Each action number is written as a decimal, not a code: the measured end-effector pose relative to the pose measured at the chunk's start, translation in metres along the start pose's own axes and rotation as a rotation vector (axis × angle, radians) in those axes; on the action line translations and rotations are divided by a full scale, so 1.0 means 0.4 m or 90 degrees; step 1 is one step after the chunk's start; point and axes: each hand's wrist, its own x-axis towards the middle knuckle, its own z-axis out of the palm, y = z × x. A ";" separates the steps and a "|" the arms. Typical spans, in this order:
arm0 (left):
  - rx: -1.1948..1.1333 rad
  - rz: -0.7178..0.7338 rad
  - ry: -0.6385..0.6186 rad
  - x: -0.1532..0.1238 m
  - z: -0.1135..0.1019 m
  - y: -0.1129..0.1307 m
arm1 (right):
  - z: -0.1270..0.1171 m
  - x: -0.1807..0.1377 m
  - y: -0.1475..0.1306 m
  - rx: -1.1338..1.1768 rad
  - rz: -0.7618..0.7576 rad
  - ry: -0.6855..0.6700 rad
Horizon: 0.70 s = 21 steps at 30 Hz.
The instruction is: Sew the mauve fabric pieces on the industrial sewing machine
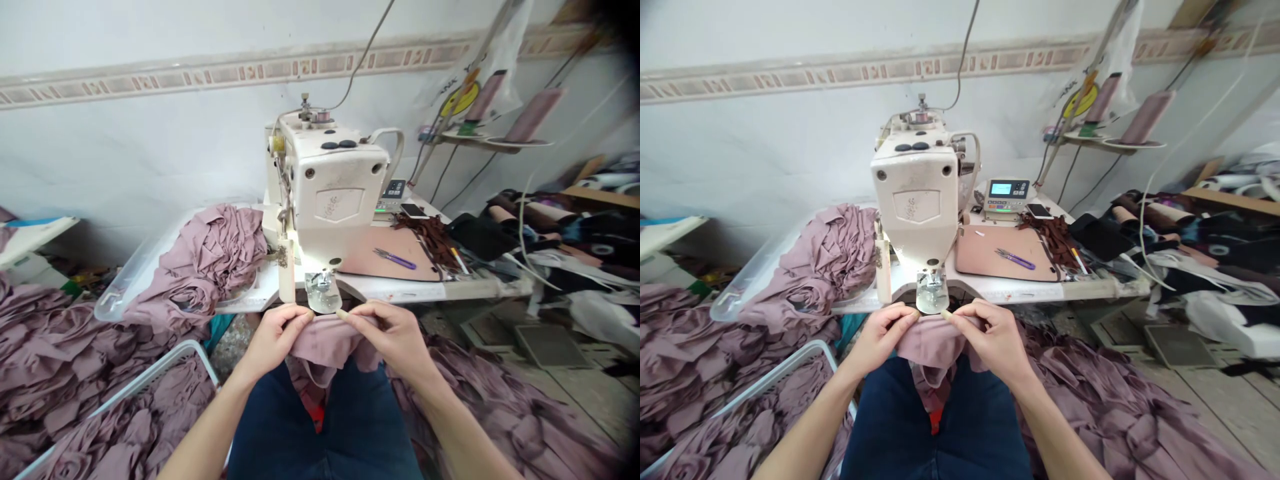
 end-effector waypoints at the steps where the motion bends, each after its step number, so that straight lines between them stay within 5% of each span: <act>1: -0.016 -0.022 0.014 0.006 0.003 0.000 | 0.001 0.010 0.006 0.013 0.015 0.001; 6: -0.066 -0.121 0.096 0.044 0.016 -0.005 | 0.003 0.053 0.038 0.056 0.075 0.001; 13: -0.141 -0.084 0.194 0.108 0.038 -0.012 | 0.001 0.094 0.077 0.085 0.109 0.042; 21: -0.182 -0.079 0.191 0.146 0.053 -0.022 | -0.001 0.096 0.097 0.044 0.080 0.083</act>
